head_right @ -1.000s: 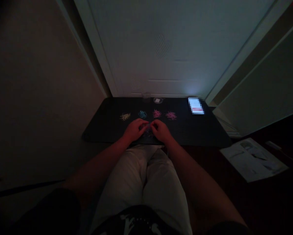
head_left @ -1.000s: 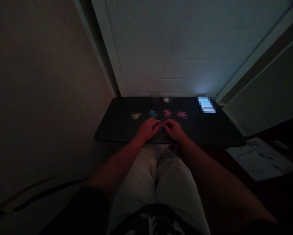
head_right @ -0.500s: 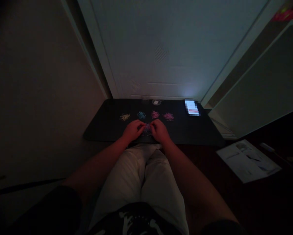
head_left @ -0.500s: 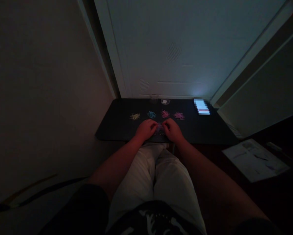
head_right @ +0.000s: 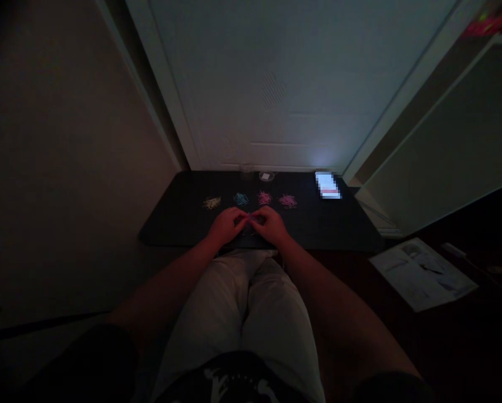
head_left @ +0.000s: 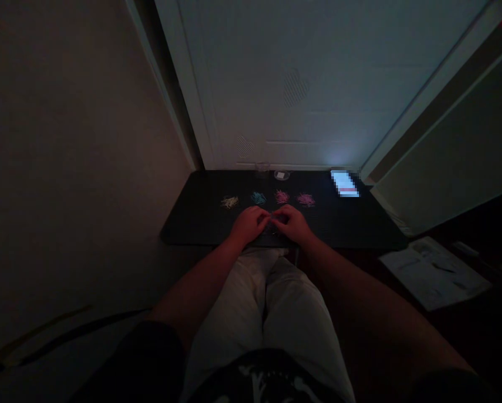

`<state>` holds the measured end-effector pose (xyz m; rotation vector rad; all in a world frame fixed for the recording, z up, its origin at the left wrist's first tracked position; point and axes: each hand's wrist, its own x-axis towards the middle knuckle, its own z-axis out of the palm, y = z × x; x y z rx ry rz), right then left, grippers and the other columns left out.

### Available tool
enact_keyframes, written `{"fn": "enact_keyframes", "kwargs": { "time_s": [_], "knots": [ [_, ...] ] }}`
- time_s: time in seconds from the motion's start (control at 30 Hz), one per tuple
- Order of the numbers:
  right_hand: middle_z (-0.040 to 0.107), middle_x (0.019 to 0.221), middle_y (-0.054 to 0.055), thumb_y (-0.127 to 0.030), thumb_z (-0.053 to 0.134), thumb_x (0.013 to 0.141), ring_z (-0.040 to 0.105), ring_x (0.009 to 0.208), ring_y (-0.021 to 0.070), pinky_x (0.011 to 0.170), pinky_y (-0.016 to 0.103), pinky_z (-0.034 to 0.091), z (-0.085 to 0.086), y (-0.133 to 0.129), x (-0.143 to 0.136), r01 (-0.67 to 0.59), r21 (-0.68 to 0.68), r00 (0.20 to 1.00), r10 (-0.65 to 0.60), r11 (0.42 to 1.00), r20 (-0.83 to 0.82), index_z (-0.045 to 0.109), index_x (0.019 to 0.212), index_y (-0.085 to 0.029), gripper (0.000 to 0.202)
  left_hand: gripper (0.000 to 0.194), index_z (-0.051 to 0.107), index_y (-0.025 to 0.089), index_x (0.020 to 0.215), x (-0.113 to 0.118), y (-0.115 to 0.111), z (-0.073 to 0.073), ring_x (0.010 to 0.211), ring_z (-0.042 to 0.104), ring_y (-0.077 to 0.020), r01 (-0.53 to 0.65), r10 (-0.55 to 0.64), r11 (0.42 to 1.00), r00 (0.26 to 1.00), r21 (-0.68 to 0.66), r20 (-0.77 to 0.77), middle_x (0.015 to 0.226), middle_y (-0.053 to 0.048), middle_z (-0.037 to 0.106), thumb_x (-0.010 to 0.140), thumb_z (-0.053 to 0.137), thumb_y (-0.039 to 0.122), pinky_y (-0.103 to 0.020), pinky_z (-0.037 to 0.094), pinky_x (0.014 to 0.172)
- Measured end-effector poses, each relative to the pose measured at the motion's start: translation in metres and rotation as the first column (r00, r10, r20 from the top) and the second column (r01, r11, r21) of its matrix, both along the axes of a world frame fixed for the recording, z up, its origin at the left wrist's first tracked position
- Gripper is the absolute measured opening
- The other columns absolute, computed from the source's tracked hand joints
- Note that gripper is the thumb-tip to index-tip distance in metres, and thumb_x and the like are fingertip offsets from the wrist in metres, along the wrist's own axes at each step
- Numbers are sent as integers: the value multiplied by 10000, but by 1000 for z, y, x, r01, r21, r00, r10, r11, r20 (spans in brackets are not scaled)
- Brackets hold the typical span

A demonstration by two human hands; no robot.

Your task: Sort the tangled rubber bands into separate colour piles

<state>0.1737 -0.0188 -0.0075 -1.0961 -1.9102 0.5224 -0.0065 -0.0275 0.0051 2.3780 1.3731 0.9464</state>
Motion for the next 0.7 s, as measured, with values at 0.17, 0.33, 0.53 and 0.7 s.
{"fn": "enact_keyframes", "kwargs": {
  "time_s": [0.17, 0.33, 0.53, 0.7],
  "knots": [
    [595, 772, 36, -262, 642, 742, 540, 688, 151, 630, 284, 439, -1, 3, -3, -7, 15, 1000, 6, 1000, 31, 668, 815, -183, 111, 194, 669, 191, 911, -1, 0, -2, 850, 586, -165, -33, 33, 999, 999, 2, -6, 871, -39, 659, 862, 518, 302, -289, 458, 786],
    [598, 746, 34, -292, 604, 771, 524, 649, 147, 604, 285, 422, -1, 2, -7, 60, 15, 998, -61, 998, 27, 668, 775, -183, 127, 218, 676, 185, 910, -1, 0, -1, 827, 586, -163, -37, 37, 999, 999, 8, -3, 860, -42, 664, 867, 514, 325, -291, 457, 780],
    [612, 766, 35, -280, 610, 752, 518, 629, 141, 595, 279, 432, -2, 0, -8, 118, -2, 992, -118, 993, -39, 667, 827, -179, 138, 220, 679, 191, 897, -1, 2, -4, 841, 586, -164, -29, 29, 999, 1000, 38, 0, 860, -41, 663, 870, 509, 328, -292, 452, 784],
    [614, 759, 34, -249, 595, 750, 528, 652, 147, 615, 284, 438, -2, -1, -7, 110, 1, 994, -110, 994, -20, 667, 813, -182, 117, 239, 679, 192, 906, -1, 4, -5, 846, 586, -166, -16, 17, 999, 1000, 35, -21, 877, -40, 664, 878, 493, 341, -298, 449, 781]
  ]
}}
